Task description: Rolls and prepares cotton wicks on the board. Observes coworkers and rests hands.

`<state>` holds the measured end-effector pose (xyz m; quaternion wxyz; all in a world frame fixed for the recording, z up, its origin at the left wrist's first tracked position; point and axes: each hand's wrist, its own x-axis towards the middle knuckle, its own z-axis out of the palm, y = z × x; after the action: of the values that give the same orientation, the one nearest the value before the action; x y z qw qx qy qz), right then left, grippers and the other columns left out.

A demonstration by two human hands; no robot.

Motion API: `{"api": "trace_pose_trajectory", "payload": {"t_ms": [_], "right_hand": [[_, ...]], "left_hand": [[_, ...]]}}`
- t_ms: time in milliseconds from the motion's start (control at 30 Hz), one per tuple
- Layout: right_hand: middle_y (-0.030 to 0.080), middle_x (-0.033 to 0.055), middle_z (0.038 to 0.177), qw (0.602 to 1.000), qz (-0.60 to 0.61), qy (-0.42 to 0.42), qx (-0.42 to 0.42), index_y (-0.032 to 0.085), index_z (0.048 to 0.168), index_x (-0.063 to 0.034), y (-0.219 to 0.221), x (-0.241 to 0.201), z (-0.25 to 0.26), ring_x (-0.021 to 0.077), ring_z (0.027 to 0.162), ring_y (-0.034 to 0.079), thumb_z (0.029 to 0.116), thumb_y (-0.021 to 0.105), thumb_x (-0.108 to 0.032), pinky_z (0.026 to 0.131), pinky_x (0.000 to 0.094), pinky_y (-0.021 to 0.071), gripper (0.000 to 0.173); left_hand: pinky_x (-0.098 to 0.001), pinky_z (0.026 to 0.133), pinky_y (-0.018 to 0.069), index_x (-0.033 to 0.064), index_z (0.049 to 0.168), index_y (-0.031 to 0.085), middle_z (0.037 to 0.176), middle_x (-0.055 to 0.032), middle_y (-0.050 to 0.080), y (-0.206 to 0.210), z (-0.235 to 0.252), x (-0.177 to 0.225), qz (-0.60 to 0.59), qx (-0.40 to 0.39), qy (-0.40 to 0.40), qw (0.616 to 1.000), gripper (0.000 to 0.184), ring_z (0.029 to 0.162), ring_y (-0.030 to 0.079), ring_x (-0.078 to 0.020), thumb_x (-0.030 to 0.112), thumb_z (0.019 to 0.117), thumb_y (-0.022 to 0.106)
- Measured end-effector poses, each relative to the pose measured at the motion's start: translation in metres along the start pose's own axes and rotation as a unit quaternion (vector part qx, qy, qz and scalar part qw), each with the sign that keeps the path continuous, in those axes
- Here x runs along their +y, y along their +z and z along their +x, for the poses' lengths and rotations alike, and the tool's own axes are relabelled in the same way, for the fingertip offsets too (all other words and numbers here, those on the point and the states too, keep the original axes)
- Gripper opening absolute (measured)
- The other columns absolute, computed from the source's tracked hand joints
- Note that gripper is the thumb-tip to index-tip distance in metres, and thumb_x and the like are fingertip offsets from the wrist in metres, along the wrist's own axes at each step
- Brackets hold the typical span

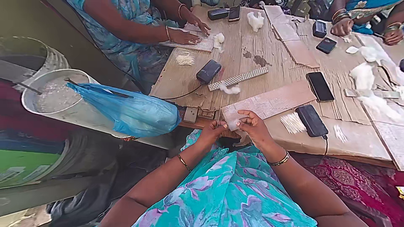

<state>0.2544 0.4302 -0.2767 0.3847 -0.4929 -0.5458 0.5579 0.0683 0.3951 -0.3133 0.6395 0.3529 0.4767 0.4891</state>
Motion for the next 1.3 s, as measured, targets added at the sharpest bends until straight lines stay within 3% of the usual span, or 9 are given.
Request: {"api": "trace_pose_trajectory", "payload": {"t_ms": [167, 300, 367, 533, 633, 733, 900, 1100, 1300], "right_hand": [[0.065, 0.0031, 0.086, 0.997, -0.073, -0.004, 0.037, 0.058, 0.134, -0.0088, -0.003, 0.009, 0.015, 0.0066, 0.07, 0.059, 0.0925, 0.071, 0.001, 0.066, 0.0229, 0.0498, 0.045], [0.066, 0.0038, 0.088, 0.999, -0.049, -0.01, 0.017, 0.056, 0.137, -0.0082, -0.006, 0.01, 0.021, 0.0072, 0.074, 0.061, 0.0919, 0.069, 0.004, 0.071, 0.0235, 0.0523, 0.049], [0.064, 0.0025, 0.087, 1.0, 0.002, -0.015, -0.016, 0.054, 0.138, -0.0083, -0.009, 0.009, 0.022, 0.0071, 0.075, 0.062, 0.0913, 0.066, 0.008, 0.074, 0.024, 0.0538, 0.051], [0.065, 0.004, 0.087, 0.979, 0.187, 0.039, -0.065, 0.052, 0.135, -0.0076, -0.013, 0.001, 0.029, 0.0149, 0.077, 0.068, 0.0949, 0.049, 0.015, 0.082, 0.0352, 0.0607, 0.046], [0.065, 0.003, 0.088, 0.981, 0.185, 0.045, -0.046, 0.052, 0.132, -0.0086, -0.012, -0.001, 0.033, 0.015, 0.077, 0.069, 0.0953, 0.049, 0.015, 0.081, 0.0359, 0.0612, 0.044], [0.062, 0.0026, 0.086, 0.991, 0.13, 0.034, -0.011, 0.053, 0.132, -0.0068, -0.012, 0.003, 0.036, 0.0134, 0.073, 0.066, 0.095, 0.053, 0.014, 0.077, 0.0349, 0.0612, 0.042], [0.065, 0.0055, 0.088, 0.994, -0.096, 0.012, 0.051, 0.056, 0.134, -0.0069, -0.013, 0.014, 0.043, 0.0101, 0.072, 0.06, 0.0943, 0.067, 0.002, 0.068, 0.0274, 0.0513, 0.043], [0.071, 0.0143, 0.098, 0.955, -0.286, -0.039, 0.074, 0.058, 0.136, -0.0066, -0.006, 0.027, 0.049, 0.0233, 0.083, 0.07, 0.0969, 0.067, -0.005, 0.077, 0.0418, 0.057, 0.04], [0.071, 0.0159, 0.098, 0.919, -0.373, -0.045, 0.12, 0.062, 0.136, -0.011, -0.007, 0.032, 0.059, 0.0355, 0.096, 0.067, 0.0966, 0.067, -0.012, 0.088, 0.0562, 0.051, 0.039]], "left_hand": [[-0.0198, 0.062, 0.0452, 0.0021, 0.105, 0.065, 0.081, -0.0011, 0.062, 0.002, 0.019, 0.001, 0.068, 0.042, -0.01, 0.997, 0.007, 0.065, 0.053, -0.0051, 0.008, 0.1007, 0.065], [-0.0286, 0.081, 0.0541, 0.0031, 0.127, 0.06, 0.116, -0.0075, 0.065, 0.002, 0.03, 0.01, 0.098, 0.003, 0.021, 0.995, 0.031, 0.093, 0.063, -0.0112, 0.004, 0.0972, 0.068], [-0.0289, 0.081, 0.0552, 0.0076, 0.135, 0.059, 0.124, -0.008, 0.065, -0.001, 0.035, 0.014, 0.088, -0.042, 0.027, 0.995, 0.037, 0.093, 0.064, -0.0112, 0.003, 0.0986, 0.065], [-0.0162, 0.057, 0.0437, 0.0105, 0.137, 0.06, 0.109, -0.0003, 0.067, -0.002, 0.051, 0.016, 0.013, -0.118, -0.027, 0.993, 0.031, 0.064, 0.052, -0.0012, 0.018, 0.1112, 0.043], [-0.0153, 0.053, 0.0422, 0.0069, 0.112, 0.063, 0.075, 0.0022, 0.058, 0.001, 0.052, 0.016, -0.013, -0.107, -0.066, 0.992, 0.022, 0.056, 0.049, -0.0018, 0.019, 0.1108, 0.045], [-0.0148, 0.053, 0.0422, 0.0039, 0.105, 0.065, 0.078, 0.0008, 0.063, 0.0, 0.052, 0.014, 0.011, -0.071, -0.074, 0.995, 0.008, 0.057, 0.051, -0.0014, 0.01, 0.104, 0.06], [-0.0263, 0.068, 0.0494, -0.0009, 0.112, 0.063, 0.085, -0.0052, 0.063, -0.003, 0.057, 0.002, 0.157, 0.004, -0.03, 0.987, 0.018, 0.07, 0.056, -0.0088, 0.011, 0.0991, 0.069], [-0.0471, 0.084, 0.0543, 0.0007, 0.13, 0.057, 0.095, -0.0133, 0.069, 0.003, 0.06, 0.005, 0.342, 0.052, -0.03, 0.938, 0.045, 0.085, 0.066, -0.0251, 0.022, 0.0953, 0.076], [-0.0473, 0.09, 0.0533, -0.0023, 0.132, 0.051, 0.109, -0.0203, 0.064, 0.0, 0.059, 0.009, 0.372, 0.035, 0.004, 0.927, 0.035, 0.097, 0.066, -0.03, 0.025, 0.112, 0.043]]}}
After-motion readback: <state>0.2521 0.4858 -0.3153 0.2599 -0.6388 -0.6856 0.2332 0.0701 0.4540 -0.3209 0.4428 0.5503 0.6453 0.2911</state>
